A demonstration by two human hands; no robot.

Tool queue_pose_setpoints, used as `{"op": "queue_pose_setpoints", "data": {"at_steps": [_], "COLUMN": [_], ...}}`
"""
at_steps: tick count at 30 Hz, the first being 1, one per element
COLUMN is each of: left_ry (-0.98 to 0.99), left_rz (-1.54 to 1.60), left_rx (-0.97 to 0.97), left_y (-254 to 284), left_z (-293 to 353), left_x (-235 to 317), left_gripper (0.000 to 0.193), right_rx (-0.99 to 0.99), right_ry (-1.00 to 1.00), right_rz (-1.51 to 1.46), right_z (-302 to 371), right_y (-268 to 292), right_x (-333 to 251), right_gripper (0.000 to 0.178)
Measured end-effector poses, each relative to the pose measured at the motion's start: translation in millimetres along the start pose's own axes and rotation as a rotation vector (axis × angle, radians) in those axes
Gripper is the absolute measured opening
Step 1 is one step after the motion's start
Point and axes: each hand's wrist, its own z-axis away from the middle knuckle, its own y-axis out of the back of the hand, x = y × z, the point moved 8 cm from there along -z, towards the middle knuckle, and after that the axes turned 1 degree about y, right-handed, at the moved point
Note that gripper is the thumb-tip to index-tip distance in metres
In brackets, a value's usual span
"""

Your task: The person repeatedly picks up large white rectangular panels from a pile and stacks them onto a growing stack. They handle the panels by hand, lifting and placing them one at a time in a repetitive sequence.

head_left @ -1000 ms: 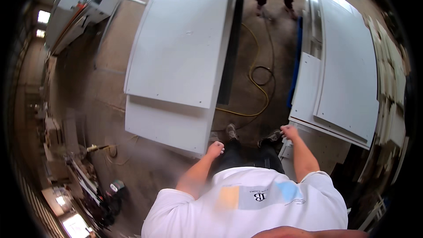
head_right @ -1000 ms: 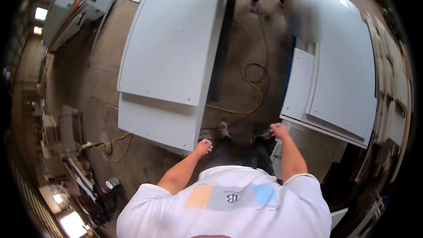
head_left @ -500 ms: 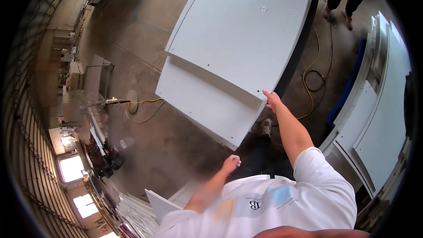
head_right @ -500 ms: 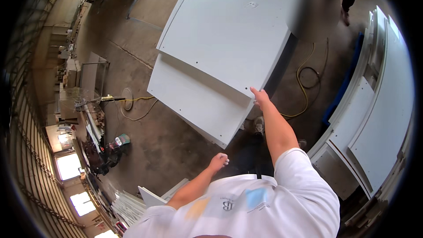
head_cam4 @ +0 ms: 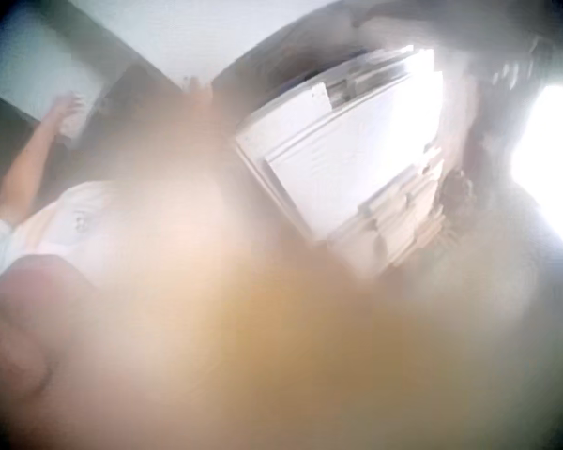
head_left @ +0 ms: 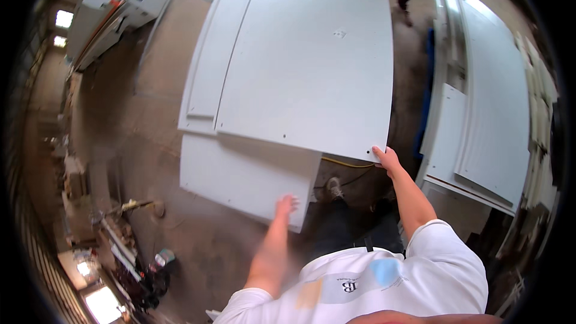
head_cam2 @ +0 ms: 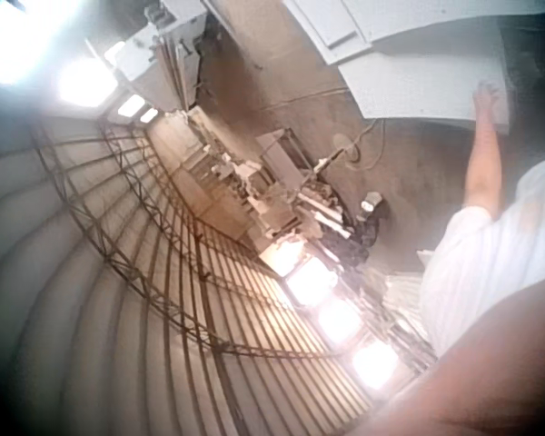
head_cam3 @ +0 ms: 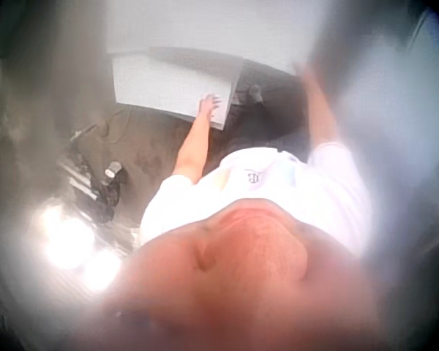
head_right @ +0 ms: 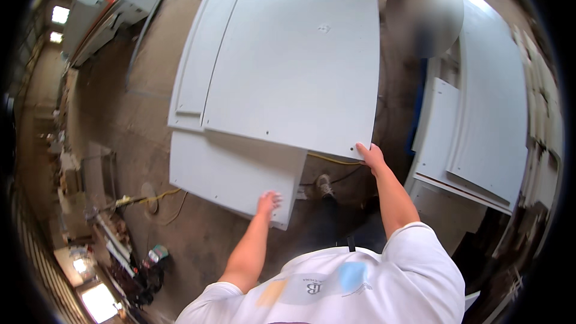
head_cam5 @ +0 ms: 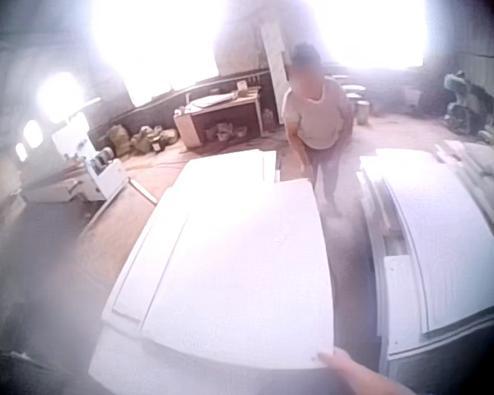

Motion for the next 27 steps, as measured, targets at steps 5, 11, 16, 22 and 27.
{"op": "queue_pose_setpoints", "data": {"at_steps": [5, 11, 16, 22, 27], "left_ry": [-0.081, -0.068, 0.059, 0.026, 0.005], "left_rz": [0.389, 0.635, 0.508, 0.385, 0.361], "left_rx": [0.010, 0.002, 0.131, 0.036, 0.076], "left_y": [-18.9, -84.7, -135.1, -222.7, -301.8], "left_z": [-86.4, -131.3, -86.8, 0.8, 47.1], "left_x": [89.4, 121.7, 87.6, 80.1, 92.7], "left_gripper": [0.084, 0.063, 0.043, 0.042, 0.041], "right_rx": [0.126, 0.195, 0.387, 0.491, 0.572], "right_ry": [0.012, 0.037, 0.050, 0.147, 0.109], "right_rz": [0.033, 0.098, -0.172, -0.483, -0.592], "right_z": [54.3, 93.7, 118.1, 98.6, 90.4], "right_y": [156.5, 292.0, 355.1, 452.8, 532.8], "right_x": [-19.7, -18.8, 15.8, 37.1, 71.7], "right_gripper": [0.049, 0.051, 0.053, 0.055, 0.063]}}
